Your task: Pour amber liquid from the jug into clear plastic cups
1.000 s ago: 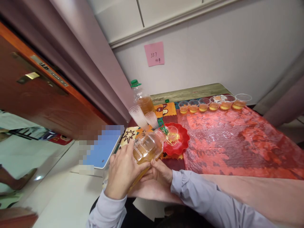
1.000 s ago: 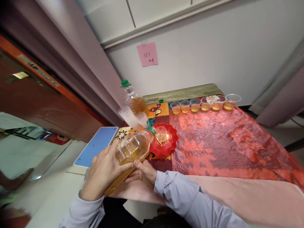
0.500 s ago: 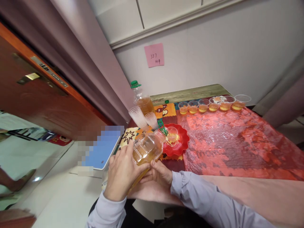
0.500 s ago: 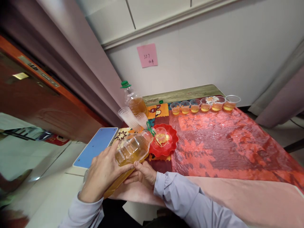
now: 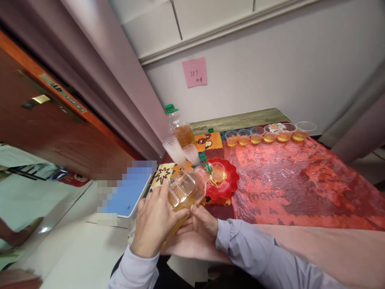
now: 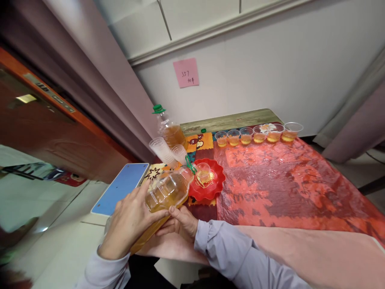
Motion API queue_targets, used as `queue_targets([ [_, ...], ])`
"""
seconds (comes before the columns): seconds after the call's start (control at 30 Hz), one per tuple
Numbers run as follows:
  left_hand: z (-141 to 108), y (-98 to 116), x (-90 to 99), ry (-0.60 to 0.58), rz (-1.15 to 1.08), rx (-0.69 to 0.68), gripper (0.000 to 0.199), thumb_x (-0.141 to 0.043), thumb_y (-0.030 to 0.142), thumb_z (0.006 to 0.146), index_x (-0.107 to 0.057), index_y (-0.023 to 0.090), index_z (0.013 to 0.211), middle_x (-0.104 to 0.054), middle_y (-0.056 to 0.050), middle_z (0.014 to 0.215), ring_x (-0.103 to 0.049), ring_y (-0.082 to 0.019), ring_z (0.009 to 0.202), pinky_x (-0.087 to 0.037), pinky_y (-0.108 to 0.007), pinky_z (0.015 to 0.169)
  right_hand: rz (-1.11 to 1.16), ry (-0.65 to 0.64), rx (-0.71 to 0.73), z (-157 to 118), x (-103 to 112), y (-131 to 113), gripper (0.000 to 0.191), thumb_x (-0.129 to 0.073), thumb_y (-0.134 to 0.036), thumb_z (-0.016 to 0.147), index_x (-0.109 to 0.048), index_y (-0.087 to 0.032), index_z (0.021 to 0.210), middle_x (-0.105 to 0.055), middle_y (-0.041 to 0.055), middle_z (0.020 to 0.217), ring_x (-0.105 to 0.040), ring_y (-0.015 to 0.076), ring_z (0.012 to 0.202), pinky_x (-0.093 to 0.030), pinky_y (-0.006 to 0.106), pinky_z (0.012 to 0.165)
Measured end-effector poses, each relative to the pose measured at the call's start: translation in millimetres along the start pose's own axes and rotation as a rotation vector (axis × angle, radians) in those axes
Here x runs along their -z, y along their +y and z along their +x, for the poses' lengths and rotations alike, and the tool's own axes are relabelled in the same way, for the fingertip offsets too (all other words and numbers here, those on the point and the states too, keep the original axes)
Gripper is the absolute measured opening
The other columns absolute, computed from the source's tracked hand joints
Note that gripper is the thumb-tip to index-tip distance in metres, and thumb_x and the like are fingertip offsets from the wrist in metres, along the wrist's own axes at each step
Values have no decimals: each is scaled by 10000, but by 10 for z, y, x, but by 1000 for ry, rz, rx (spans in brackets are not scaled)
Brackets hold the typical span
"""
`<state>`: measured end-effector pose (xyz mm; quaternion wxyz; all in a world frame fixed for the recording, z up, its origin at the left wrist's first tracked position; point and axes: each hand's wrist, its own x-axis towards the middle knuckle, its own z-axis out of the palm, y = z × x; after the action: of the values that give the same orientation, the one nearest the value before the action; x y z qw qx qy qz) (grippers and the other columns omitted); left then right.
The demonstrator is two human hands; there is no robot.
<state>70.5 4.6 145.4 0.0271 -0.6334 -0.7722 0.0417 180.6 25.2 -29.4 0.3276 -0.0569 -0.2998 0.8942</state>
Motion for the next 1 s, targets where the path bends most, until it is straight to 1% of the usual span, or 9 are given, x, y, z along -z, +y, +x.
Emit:
queue_targets([
  [0.1,-2,-7,-14,23,-3,-10,822,-770,568,818,-496,215,1508,-715,-163,1363,-691,-385,1247,-526,-503,971,10,-6,8,-3,1,-12,848,-748,-785,854,-583,-185,1430,-792,149,1143,-799,292,995,-644,522,931],
  [0.27,0,-27,-63,55,1,-16,886,-780,591,798,-481,202,1536,-726,-170,1339,-690,-391,1249,-523,-512,975,2,-10,6,-9,-5,-24,832,-745,-785,857,-605,-182,1413,-797,156,1140,-793,313,1063,-652,499,915],
  [0.57,6,-31,-61,55,-27,-16,876,-783,572,794,-487,197,1529,-725,-169,1351,-690,-380,1258,-522,-502,975,8,6,9,-11,-4,-42,884,-787,-765,830,-557,-190,1461,-787,159,1183,-802,310,1039,-657,498,901],
  [0.7,14,-53,-92,69,-43,-33,893,-792,578,785,-485,185,1526,-720,-173,1361,-691,-388,1258,-528,-518,972,2,13,-7,-10,-2,-51,855,-780,-764,837,-575,-177,1425,-783,160,1178,-800,302,1031,-653,503,917],
  [0.77,17,-82,-133,91,-59,-47,906,-797,584,782,-480,185,1530,-712,-174,1379,-688,-392,1266,-531,-525,978,-5,27,-8,-9,6,-42,853,-780,-766,834,-576,-172,1412,-780,160,1176,-802,294,1000,-655,505,914],
  [0.83,15,-132,-197,131,-89,-76,937,-796,612,783,-460,196,1552,-698,-174,1413,-681,-392,1283,-536,-524,985,-15,64,-3,-5,22,-27,893,-801,-764,812,-543,-181,1436,-773,158,1195,-804,278,947,-661,504,894],
  [0.93,-6,-238,-333,211,-159,-135,1002,-769,695,796,-411,214,1599,-655,-177,1495,-654,-387,1340,-542,-524,1015,-58,139,6,2,55,-14,987,-863,-759,738,-488,-211,1468,-753,156,1248,-799,259,890,-670,480,840],
  [1.0,-35,-311,-438,279,-214,-160,1036,-732,757,805,-385,227,1625,-620,-184,1546,-632,-389,1380,-538,-534,1049,-125,175,25,7,75,-28,1010,-893,-758,690,-503,-224,1454,-740,153,1276,-791,263,907,-670,455,811],
])
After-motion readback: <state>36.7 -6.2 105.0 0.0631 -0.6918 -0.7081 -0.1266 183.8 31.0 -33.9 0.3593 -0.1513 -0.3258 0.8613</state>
